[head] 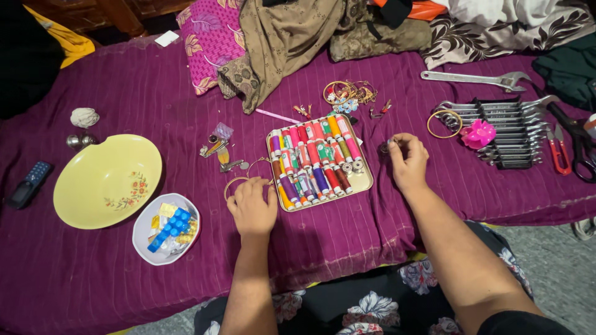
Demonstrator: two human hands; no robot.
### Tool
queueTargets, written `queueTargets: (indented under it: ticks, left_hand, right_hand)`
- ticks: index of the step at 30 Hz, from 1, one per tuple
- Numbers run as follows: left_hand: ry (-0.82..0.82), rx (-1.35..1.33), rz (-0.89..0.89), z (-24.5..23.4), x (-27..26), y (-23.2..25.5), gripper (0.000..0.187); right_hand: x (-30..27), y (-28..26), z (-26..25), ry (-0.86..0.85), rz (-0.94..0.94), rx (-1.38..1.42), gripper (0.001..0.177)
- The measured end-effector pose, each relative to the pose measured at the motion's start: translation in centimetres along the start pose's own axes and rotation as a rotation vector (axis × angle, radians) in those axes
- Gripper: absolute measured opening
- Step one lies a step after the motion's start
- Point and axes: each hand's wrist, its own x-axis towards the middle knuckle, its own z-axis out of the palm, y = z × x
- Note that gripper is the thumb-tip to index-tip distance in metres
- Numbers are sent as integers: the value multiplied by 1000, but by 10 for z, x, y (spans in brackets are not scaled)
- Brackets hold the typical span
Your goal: The person organizes colorful thread spools by picking them up from the bed and placing them into a rectangular metal tin. The person repeatedly picks up spools and arranges them in rows inside the tin.
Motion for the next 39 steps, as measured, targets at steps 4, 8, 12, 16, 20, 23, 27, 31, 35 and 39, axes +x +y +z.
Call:
queueTargets:
  ticks: [4,8,12,16,20,23,27,31,35,39]
  left_hand:
    - [-9,10,-4,0,0,0,32]
    - [-16,-5,-5,-2,0,0,32]
    - [-23,-14,-4,-2,0,0,33]
    - [-14,-9,-8,-1,0,0,32]
    - [4,-1,8,1,-1,-1,32]
    - [8,-4,12,2,0,-1,32]
    - [16,0,14,2,-1,-2,32]
    - [17,4,13,3,-1,-1,32]
    - [15,2,14,3,-1,-2,32]
    - [11,1,4,2,-1,-1,32]
  right_hand:
    - [0,2,-3,-14,-120,-155,11]
    - [1,-3,-1,-43,-127,-196,13]
    - [-2,-6,-1,-83,-107,-270,17]
    - [-3,-6,0,-96,-68,-280,18]
    - [-3,-9,-1,-126,-72,-298,18]
    - [0,-11,0,-151,-75,-317,19]
    - [-2,-2,-3,-136,-73,-237,29]
    - [-3,7,-1,-130,-35,-238,34]
    - [-4,3,5,-194,-61,-399,36]
    - [-2,-4,3,-178,-61,-360,31]
